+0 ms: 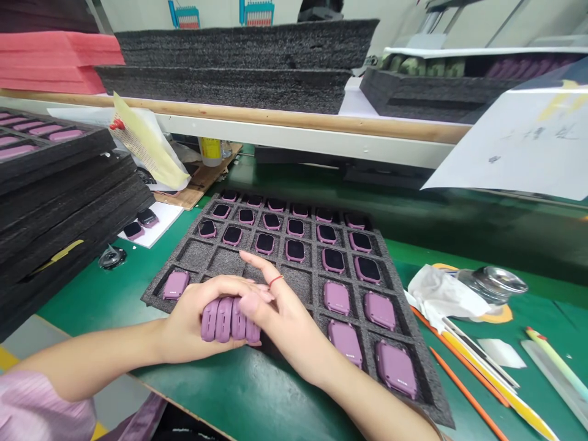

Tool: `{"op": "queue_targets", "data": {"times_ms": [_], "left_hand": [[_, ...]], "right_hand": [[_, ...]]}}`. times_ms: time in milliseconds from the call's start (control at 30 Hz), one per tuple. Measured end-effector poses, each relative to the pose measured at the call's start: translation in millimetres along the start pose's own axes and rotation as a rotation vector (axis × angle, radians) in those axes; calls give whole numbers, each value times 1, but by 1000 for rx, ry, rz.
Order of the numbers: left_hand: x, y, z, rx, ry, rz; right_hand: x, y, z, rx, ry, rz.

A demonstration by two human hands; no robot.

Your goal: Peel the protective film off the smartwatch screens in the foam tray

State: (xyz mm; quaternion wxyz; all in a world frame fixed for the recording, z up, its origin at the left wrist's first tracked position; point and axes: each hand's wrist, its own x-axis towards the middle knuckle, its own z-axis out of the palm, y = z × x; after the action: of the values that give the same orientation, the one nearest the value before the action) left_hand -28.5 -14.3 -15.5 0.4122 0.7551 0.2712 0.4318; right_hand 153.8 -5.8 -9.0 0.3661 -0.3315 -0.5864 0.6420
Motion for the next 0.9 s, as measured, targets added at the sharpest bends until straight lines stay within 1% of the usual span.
{"op": "queue_targets", "data": {"times_ms": [33, 100, 133, 167, 200, 233, 267, 333, 400, 433, 500, 567, 633, 700, 767, 900], "left_hand": [[1, -2, 1, 9, 10, 46], [1, -5, 3, 60, 38, 184], [1, -6, 4, 101, 51, 232], [0, -6, 5, 137, 72, 249], [-1, -6, 5, 148, 88, 223], [-1, -4, 5, 120, 98, 148], [-1, -3, 4, 42, 104, 36], [0, 2, 4, -257, 84, -230], [3, 4, 4, -590, 22, -479], [5, 4, 5, -715, 3, -576], [7, 2, 6, -866, 11, -707], [9, -1, 7, -966, 45, -762], [9, -3, 5, -1069, 65, -745], [9, -3, 2, -1151, 63, -690], [9, -2, 0, -1195, 62, -651], [7, -2, -1, -1218, 47, -656]], "right_hand": [[0, -2, 2, -14, 8, 11], [1, -6, 8, -66, 49, 17], [0, -8, 10, -101, 78, 1], [-1, -9, 11, -144, 107, -27], [-2, -9, 12, -199, 136, -77], [-3, -8, 12, -271, 170, -151], [-5, -7, 11, -359, 200, -240], [-6, -3, 8, -563, 219, -425], [-5, 2, 5, -760, 184, -557], [-4, 4, 4, -836, 147, -588], [-1, 5, 3, -918, 78, -588], [0, -1, 1, -893, 64, -538], [-1, -12, -3, -813, 102, -501], [-3, -25, -7, -768, 145, -525], [-6, -35, -9, -772, 158, -573], [-6, -40, -7, -759, 174, -618]]}}
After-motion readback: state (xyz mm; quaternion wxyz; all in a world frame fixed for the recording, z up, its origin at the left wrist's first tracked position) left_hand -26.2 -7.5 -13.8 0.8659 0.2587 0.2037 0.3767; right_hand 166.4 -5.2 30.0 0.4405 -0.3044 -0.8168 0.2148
